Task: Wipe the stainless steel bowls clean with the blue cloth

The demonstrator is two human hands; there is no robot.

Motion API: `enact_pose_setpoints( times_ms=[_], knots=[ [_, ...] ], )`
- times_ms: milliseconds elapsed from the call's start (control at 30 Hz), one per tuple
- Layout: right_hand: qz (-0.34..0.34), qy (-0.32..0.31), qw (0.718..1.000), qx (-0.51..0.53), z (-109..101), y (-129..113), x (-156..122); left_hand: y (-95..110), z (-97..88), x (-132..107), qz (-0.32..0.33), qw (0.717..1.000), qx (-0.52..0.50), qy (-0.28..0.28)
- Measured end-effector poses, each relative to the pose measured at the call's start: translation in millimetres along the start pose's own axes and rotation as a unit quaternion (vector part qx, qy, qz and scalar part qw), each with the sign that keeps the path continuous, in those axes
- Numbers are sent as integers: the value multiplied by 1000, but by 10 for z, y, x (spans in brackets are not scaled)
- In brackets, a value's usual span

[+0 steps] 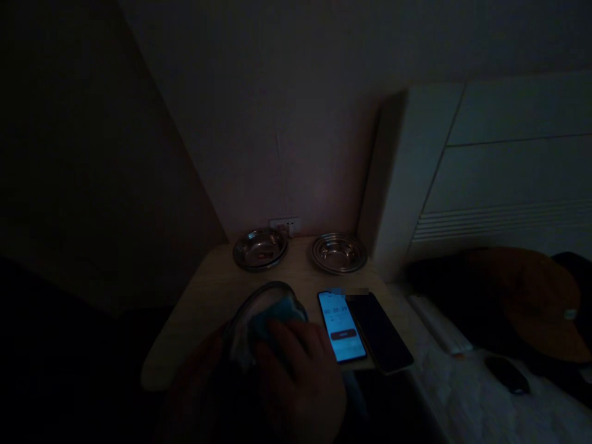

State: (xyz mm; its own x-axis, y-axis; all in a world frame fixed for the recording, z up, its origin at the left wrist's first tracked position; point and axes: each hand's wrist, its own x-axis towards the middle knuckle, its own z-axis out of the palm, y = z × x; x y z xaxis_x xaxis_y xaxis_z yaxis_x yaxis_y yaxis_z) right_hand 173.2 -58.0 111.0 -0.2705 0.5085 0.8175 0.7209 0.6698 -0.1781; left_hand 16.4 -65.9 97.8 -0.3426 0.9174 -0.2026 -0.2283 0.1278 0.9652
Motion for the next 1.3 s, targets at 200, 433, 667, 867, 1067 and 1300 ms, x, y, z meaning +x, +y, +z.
enact_pose_setpoints(
  times_ms=[200,433,667,867,1067,1300],
  knots=[
    [-53,23,998,13,89,-111,-41,-106,-13,28,22,998,35,46],
    [-41,1,999,4,101,-94,-22,-171,-89,-40,48,967,212,135],
    [48,-51,997,19,99,-74,168,-357,-161,9,106,958,249,99],
    [45,-98,994,31,221,82,358,-124,5,0,124,961,242,50],
    [28,-102,993,58,305,-3,331,-118,39,58,108,969,204,84],
    [68,-78,992,67,446,116,322,-61,47,171,144,962,226,59]
  ],
)
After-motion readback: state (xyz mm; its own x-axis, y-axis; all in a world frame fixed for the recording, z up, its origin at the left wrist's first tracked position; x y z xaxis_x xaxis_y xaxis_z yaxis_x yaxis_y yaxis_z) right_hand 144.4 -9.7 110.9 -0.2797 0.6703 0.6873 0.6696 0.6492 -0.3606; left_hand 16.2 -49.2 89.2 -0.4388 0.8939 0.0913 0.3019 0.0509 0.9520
